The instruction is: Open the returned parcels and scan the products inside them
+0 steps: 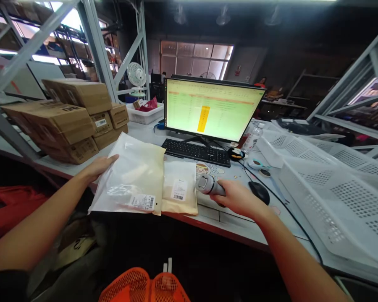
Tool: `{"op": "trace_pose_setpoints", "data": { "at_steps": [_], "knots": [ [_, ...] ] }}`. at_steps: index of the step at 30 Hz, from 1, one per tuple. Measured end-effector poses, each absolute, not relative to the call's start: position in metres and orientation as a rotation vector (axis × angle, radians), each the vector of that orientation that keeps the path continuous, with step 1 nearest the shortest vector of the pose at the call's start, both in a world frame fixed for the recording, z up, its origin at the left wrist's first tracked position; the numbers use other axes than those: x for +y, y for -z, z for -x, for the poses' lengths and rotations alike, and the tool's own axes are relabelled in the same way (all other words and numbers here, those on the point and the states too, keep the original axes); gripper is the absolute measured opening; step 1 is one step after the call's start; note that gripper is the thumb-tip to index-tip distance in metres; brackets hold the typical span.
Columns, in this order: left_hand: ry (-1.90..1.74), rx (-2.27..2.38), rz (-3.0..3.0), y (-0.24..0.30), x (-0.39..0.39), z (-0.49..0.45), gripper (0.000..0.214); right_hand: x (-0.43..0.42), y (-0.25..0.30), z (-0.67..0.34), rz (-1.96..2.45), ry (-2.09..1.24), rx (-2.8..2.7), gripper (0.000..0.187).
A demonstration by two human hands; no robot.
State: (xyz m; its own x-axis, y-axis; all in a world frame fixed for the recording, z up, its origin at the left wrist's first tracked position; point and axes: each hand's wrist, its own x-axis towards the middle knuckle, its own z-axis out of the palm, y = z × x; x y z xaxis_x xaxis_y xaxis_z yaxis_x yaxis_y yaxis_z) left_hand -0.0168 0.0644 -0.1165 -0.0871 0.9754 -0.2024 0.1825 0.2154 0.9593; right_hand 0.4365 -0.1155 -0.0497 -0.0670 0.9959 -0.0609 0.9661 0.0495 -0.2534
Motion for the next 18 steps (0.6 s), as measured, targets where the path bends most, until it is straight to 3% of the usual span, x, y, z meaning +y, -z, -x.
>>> {"op": "trace_pose_setpoints", "data": {
  "at_steps": [5, 9, 14, 18],
  "knots": [
    [-0.888, 1.337, -1.066, 0.150, 0.061, 0.035, 0.034, -0.095, 0.102, -0.492, 2.589, -0.071, -1.803, 0.033],
    [-0.822, 1.212, -0.977, 0.165, 0.056, 0.040, 0.045, -0.089, 0.135, -0.512, 2.755, 0.001, -1.562, 0.040],
    [-0.819, 1.181, -0.925, 0.173, 0.052, 0.034, 0.053, -0.086, 0.123, -0.513, 2.835, -0.021, -1.502, 0.047],
    [-0.839, 1.196, -0.940, 0.179, 0.052, 0.029, 0.052, -0.062, 0.097, -0.505, 2.687, 0.172, -1.478, 0.055]
  ]
}}
